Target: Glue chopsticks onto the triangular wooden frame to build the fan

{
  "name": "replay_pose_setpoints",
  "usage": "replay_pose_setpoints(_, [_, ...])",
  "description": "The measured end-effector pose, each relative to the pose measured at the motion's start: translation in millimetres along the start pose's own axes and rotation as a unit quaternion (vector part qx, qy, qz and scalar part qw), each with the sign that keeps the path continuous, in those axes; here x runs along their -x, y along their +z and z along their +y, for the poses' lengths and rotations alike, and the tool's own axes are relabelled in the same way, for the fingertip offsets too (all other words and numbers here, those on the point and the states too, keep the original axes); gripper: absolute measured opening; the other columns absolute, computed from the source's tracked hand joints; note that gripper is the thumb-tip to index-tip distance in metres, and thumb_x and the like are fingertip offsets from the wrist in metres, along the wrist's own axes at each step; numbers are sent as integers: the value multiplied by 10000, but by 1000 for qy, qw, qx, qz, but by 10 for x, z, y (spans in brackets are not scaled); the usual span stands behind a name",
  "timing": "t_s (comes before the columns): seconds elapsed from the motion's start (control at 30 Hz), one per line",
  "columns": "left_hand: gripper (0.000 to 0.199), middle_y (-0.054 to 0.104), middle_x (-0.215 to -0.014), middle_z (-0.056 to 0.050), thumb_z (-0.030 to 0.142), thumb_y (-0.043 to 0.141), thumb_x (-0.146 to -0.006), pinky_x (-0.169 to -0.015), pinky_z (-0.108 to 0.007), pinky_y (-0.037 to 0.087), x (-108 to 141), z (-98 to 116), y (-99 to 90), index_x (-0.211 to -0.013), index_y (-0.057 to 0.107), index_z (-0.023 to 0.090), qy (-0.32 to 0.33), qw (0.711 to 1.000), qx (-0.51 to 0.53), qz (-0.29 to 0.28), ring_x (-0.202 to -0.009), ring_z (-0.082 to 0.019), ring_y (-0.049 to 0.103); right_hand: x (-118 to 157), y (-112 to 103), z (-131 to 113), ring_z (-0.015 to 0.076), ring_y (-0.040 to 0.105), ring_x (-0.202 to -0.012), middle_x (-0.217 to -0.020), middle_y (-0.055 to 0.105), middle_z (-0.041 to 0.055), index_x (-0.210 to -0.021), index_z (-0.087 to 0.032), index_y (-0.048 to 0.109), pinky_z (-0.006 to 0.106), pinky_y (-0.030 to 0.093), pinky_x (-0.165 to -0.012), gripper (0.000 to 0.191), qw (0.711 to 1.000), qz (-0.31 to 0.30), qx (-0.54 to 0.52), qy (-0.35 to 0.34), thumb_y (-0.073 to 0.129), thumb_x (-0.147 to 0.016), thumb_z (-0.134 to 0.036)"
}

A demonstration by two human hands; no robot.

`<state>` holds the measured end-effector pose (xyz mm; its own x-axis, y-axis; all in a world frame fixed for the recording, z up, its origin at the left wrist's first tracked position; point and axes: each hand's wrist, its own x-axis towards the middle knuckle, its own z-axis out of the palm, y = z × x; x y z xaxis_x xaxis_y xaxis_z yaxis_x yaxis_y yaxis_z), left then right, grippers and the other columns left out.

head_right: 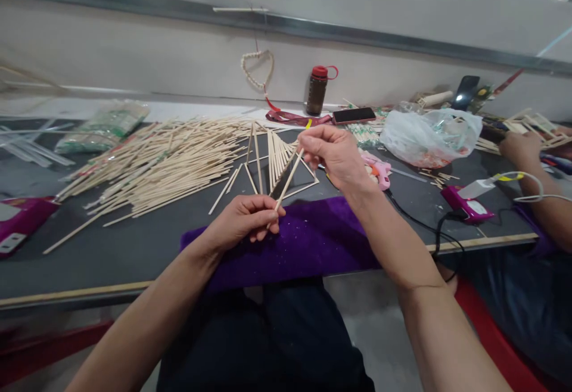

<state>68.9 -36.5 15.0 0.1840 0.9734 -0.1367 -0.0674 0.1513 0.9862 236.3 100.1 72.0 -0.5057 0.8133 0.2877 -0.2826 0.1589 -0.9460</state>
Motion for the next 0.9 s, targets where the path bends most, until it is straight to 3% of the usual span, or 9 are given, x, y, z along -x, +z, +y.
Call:
replay_pose_setpoints(0.13, [192,666,-646,1,328,671,-790,-386,-131,356,-9,-3,-4,-854,658,147,-26,1000,-9,5,-434,-42,522,-43,-38,-43,38,521,-479,-659,633,-20,-749,-173,675,151,390,-401,190,999,49,-4,5,800,-647,-274])
replay_pose_setpoints(0.27, [213,607,-545,37,343,691,-759,-359,-137,323,-13,-18,17,-717,595,158,-26,999,-19,20,-365,-30,438,21,-12,-74,47,557,-508,-712,650,-12,-785,-183,652,154,391,-402,252,999,29,-16,13,807,-656,-334])
replay_pose_setpoints(0.4, [285,528,-453,47,380,658,-777,-332,-146,237,-24,-30,16,-626,566,157,-9,995,-80,53,-328,-27,364,22,23,-166,56,567,-536,-727,644,-5,-768,-187,625,165,401,-419,248,999,14,19,-35,777,-708,-373])
replay_pose_setpoints(0.47, [295,544,-482,34,388,636,-795,-356,-148,274,-52,-29,-25,-624,575,155,45,987,-77,133,-360,-31,391,-61,13,-248,65,573,-561,-722,636,-6,-766,-193,619,172,408,-435,213,996,24,54,-68,750,-743,-359])
replay_pose_setpoints(0.57, [205,651,-727,-9,359,642,-794,-387,-150,334,-125,-23,-143,-804,628,154,147,937,-16,316,-468,-41,488,-301,-38,-373,69,570,-587,-700,620,-10,-781,-200,629,176,404,-454,130,991,26,73,-107,712,-778,-300])
replay_pose_setpoints(0.63, [275,666,-954,-52,297,670,-768,-364,-154,333,-178,-25,-220,-996,624,149,142,919,-6,368,-519,-45,544,-499,-65,-419,74,561,-576,-662,606,-7,-802,-190,644,180,384,-437,97,990,7,64,-122,706,-773,-258])
replay_pose_setpoints(0.77, [451,615,-1167,-135,163,649,-745,-322,-173,338,-254,-42,-275,-1185,559,116,30,950,-20,310,-508,-66,615,-808,30,-389,84,549,-518,-606,597,4,-806,-135,656,188,347,-392,123,989,-31,65,-130,719,-740,-217])
replay_pose_setpoints(0.9, [318,683,-949,-93,130,617,-760,-306,-151,322,-291,-51,-296,-1076,607,95,-40,973,6,227,-475,-71,615,-875,308,-296,100,563,-493,-590,602,16,-771,-96,636,196,372,-378,75,983,-42,83,-160,678,-739,-149])
